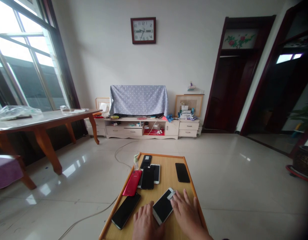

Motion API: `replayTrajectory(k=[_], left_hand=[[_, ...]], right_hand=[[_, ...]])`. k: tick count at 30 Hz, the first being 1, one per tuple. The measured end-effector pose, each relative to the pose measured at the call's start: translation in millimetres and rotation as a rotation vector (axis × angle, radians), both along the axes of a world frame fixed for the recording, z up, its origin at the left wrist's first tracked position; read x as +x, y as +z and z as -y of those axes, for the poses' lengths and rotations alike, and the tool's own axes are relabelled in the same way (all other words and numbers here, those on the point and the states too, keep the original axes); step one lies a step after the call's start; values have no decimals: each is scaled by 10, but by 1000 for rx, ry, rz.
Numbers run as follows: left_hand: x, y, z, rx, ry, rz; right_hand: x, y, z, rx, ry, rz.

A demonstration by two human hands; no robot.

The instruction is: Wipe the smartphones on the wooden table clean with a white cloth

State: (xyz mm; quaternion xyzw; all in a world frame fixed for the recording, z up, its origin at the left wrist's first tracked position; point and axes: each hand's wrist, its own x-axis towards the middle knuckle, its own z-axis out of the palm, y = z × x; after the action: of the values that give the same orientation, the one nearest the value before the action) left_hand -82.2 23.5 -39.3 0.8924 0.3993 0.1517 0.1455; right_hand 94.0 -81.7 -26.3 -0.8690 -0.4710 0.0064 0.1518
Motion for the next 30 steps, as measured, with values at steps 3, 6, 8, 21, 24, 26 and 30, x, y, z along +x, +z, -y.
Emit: replayTrajectory(k=[3,6,8,21,24,26,30], left_hand=[[6,24,8,-10,-3,1],[10,52,25,-16,3,-11],[5,42,26,-8,-7,-23],[-30,32,-1,-39,4,-9],[-28,60,18,-29,4,1],[-30,79,25,-40,4,-13],[-33,136,47,-42,19,-68]], right_hand=[[-19,89,-199,-7,-4,-3],[-207,165,-357,24,74,-28],[-375,178,-389,56,174,-59],[-282,16,201,0,219,-15],[-206,168,78,9,113,3],[-229,219,-35,6,82,-8],[-416,189,-122,27,195,-59]])
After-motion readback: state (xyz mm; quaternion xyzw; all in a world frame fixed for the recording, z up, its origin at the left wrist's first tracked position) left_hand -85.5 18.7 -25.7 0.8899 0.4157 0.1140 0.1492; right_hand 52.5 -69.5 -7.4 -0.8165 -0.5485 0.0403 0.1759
